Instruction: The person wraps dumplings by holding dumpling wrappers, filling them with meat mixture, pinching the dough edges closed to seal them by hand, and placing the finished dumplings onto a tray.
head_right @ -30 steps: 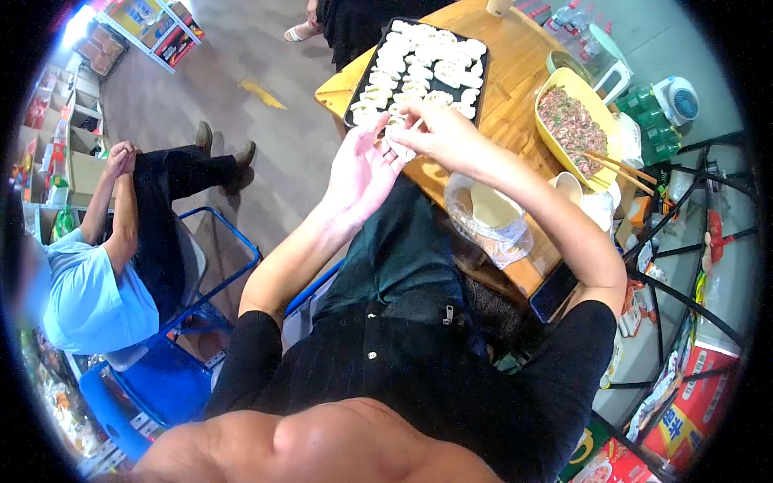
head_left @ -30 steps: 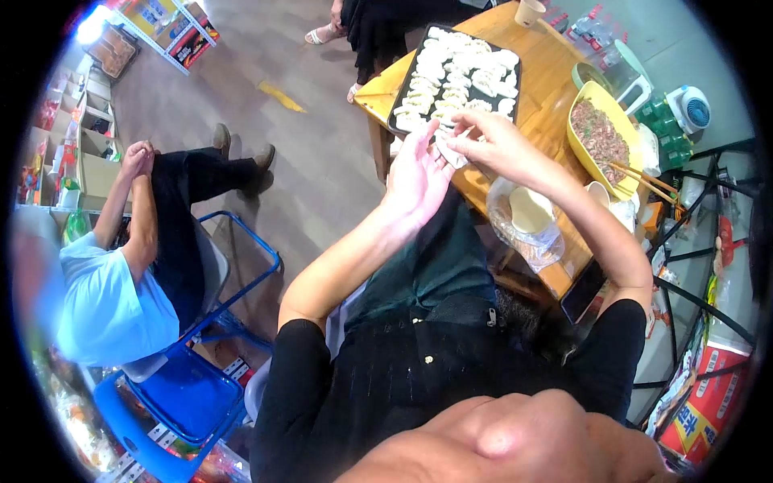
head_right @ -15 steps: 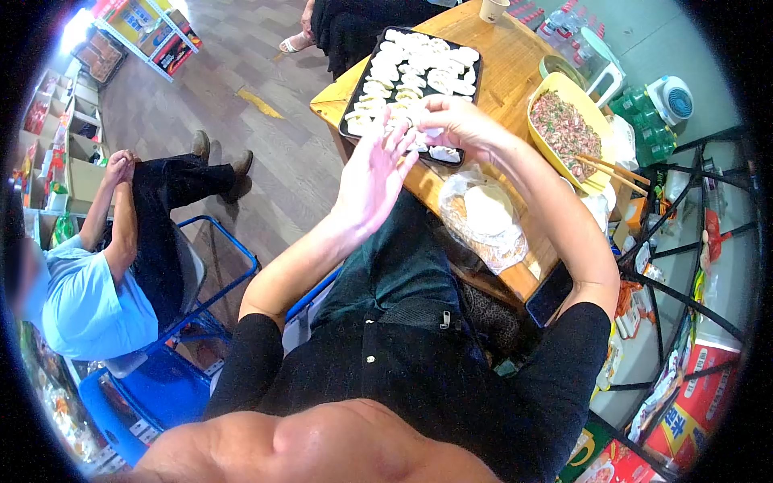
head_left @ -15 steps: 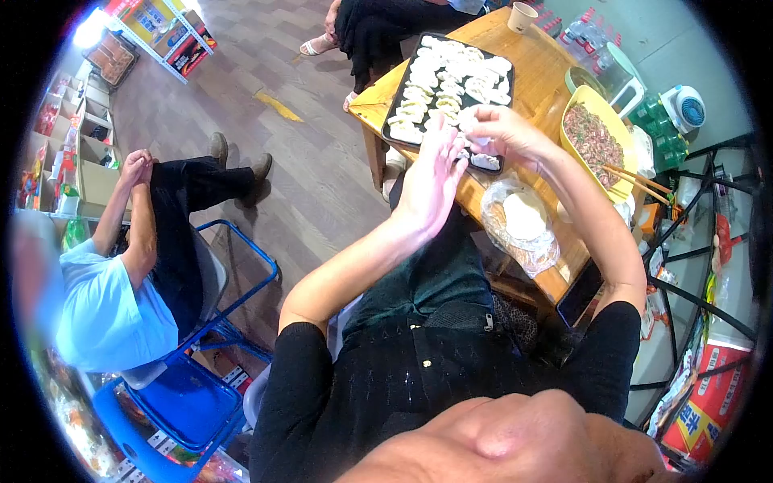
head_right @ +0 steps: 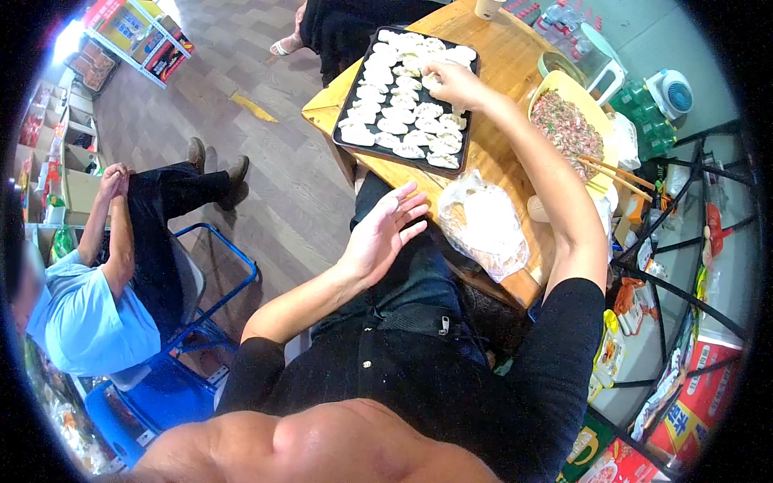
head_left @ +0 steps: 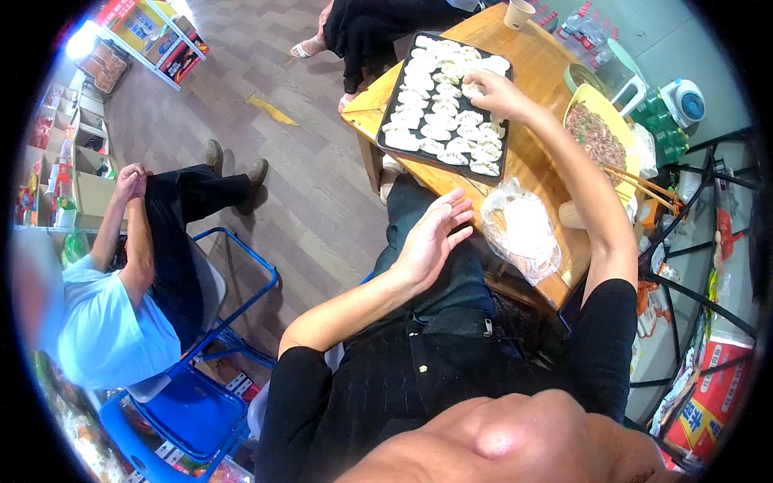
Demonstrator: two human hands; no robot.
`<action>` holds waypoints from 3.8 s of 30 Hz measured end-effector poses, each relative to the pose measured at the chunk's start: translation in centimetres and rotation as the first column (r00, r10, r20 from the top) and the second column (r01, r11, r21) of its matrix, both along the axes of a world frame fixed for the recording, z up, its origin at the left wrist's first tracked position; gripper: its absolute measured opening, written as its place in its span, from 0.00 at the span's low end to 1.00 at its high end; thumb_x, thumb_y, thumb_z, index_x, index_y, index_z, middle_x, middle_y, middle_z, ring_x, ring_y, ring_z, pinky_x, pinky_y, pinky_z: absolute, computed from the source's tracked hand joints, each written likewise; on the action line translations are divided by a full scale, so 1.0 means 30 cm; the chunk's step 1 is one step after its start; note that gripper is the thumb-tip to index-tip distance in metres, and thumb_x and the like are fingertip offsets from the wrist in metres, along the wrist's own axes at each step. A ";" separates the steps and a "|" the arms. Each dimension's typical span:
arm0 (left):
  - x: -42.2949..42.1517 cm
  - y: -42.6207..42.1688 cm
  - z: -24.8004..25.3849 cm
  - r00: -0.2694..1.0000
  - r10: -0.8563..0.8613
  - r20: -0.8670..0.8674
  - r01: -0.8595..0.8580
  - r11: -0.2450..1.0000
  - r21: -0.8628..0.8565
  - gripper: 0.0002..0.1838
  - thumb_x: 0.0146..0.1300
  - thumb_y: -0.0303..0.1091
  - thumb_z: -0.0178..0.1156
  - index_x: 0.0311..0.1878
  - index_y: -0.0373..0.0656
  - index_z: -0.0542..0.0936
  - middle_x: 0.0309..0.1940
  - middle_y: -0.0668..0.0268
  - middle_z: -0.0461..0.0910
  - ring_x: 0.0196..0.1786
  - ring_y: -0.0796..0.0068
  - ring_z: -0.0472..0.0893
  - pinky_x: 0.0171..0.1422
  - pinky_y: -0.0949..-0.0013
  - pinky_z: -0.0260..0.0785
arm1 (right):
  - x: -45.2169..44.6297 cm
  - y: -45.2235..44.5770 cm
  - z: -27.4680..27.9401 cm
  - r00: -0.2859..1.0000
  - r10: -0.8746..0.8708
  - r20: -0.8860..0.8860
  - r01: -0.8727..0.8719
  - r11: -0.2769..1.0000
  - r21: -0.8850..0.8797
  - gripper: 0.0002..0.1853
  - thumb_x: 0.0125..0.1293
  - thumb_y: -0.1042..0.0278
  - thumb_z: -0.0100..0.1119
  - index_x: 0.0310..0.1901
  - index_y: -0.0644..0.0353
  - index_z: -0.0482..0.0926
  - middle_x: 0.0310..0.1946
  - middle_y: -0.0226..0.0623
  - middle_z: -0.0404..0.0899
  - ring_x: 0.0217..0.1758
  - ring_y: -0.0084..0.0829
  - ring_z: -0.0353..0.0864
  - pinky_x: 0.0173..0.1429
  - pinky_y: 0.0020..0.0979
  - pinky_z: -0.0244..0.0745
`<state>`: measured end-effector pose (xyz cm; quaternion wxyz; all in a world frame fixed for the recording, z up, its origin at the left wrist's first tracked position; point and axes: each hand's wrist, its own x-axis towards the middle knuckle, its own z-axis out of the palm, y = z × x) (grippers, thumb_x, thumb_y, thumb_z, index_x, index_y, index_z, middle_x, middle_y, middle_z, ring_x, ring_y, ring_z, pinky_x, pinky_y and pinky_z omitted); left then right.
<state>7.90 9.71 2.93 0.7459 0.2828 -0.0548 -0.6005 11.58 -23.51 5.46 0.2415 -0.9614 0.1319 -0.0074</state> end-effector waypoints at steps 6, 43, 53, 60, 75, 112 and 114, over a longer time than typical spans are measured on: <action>0.021 0.013 -0.007 1.000 0.002 0.009 -0.002 1.000 0.007 0.25 0.72 0.45 0.49 0.65 0.39 0.69 0.63 0.58 0.71 0.67 0.64 0.68 0.72 0.58 0.59 | -0.012 0.075 0.018 0.994 0.102 0.036 -0.092 0.970 -0.225 0.20 0.58 0.74 0.57 0.55 0.59 0.76 0.40 0.47 0.82 0.47 0.45 0.82 0.51 0.41 0.75; -0.130 -0.071 -0.265 0.703 -0.686 -0.185 0.601 0.713 -0.362 0.25 0.76 0.44 0.44 0.69 0.40 0.65 0.60 0.56 0.74 0.59 0.67 0.76 0.66 0.59 0.68 | -0.066 0.188 0.032 0.921 0.378 0.094 -0.261 0.778 -0.571 0.10 0.57 0.72 0.57 0.42 0.59 0.78 0.37 0.37 0.77 0.48 0.40 0.77 0.48 0.39 0.76; -0.130 -0.070 -0.280 0.694 -0.693 -0.196 0.602 0.708 -0.369 0.25 0.76 0.44 0.45 0.70 0.40 0.64 0.59 0.56 0.74 0.60 0.66 0.76 0.66 0.59 0.68 | -0.087 0.209 0.045 0.910 0.390 0.140 -0.253 0.792 -0.556 0.16 0.56 0.73 0.58 0.48 0.57 0.77 0.35 0.38 0.77 0.43 0.41 0.79 0.46 0.41 0.76; -0.127 -0.066 -0.272 0.686 -0.701 -0.195 0.605 0.698 -0.382 0.25 0.76 0.44 0.46 0.70 0.41 0.64 0.60 0.56 0.74 0.59 0.67 0.76 0.66 0.59 0.68 | -0.055 0.166 0.087 0.848 0.305 0.434 -0.082 0.883 -0.461 0.13 0.64 0.70 0.60 0.50 0.59 0.78 0.41 0.41 0.80 0.46 0.42 0.81 0.48 0.37 0.78; -0.097 -0.067 -0.252 0.685 -0.691 -0.229 0.591 0.711 -0.381 0.25 0.75 0.43 0.49 0.68 0.41 0.65 0.58 0.58 0.75 0.58 0.70 0.76 0.65 0.61 0.68 | 0.391 -0.096 0.023 0.938 0.196 0.285 -0.028 0.865 -0.501 0.14 0.66 0.69 0.52 0.52 0.58 0.78 0.44 0.45 0.81 0.52 0.45 0.80 0.56 0.42 0.75; -0.104 -0.070 -0.263 0.674 -0.713 -0.193 0.611 0.685 -0.398 0.25 0.75 0.44 0.48 0.70 0.42 0.64 0.60 0.57 0.73 0.61 0.68 0.74 0.68 0.60 0.65 | 0.238 -0.333 -0.035 0.863 -0.374 0.339 0.390 0.920 0.022 0.15 0.64 0.58 0.60 0.46 0.59 0.83 0.34 0.36 0.86 0.37 0.28 0.85 0.45 0.31 0.77; -0.104 -0.070 -0.263 0.675 -0.713 -0.191 0.612 0.685 -0.395 0.25 0.75 0.44 0.48 0.70 0.42 0.64 0.60 0.57 0.73 0.61 0.68 0.73 0.68 0.60 0.65 | 0.234 -0.308 -0.032 0.867 -0.416 0.273 0.410 0.908 0.084 0.15 0.63 0.58 0.60 0.46 0.59 0.83 0.34 0.38 0.86 0.37 0.30 0.85 0.45 0.32 0.77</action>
